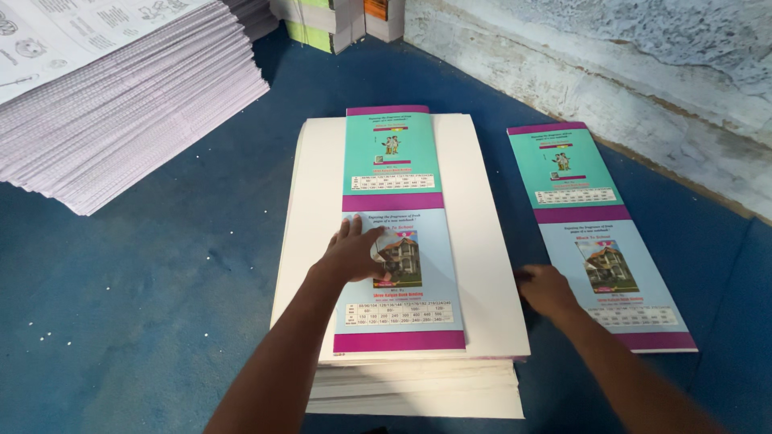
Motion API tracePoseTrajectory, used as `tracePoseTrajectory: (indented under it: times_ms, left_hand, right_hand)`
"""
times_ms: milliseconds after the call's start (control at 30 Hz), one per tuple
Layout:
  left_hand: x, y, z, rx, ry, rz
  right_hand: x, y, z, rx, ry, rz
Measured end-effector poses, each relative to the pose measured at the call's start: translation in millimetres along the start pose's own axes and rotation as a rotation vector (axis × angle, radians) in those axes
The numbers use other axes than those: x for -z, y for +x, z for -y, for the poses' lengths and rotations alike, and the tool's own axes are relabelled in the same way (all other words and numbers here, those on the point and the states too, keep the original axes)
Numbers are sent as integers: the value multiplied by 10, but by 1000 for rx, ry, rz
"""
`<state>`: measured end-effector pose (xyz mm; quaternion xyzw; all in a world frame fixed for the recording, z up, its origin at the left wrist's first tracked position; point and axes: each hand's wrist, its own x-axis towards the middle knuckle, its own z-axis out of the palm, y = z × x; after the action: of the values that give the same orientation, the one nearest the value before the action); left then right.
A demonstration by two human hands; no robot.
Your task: The person places a printed cover sheet onto a stack of blank pages, folds it over the spine, and presses the fold flat with a small wooden block. They repeat this process for multiple booklets, stacking the finished items to the right.
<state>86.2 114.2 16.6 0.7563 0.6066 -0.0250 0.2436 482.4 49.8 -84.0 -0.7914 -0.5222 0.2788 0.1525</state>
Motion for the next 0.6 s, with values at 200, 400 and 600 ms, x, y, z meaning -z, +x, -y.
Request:
tracePoseTrajectory:
  times_ms: [200,400,600]
  left_hand:
    - [-46,-22,-86,7,18,-3]
    - [-253,-72,-455,-82,123,-49]
    - [-335,-71,-931,-183,0,-84]
  right_hand:
    - [183,-222,356,254,93,-249]
    - [189,-370,728,185,131,-53]
    - [199,-243,548,76,341,11]
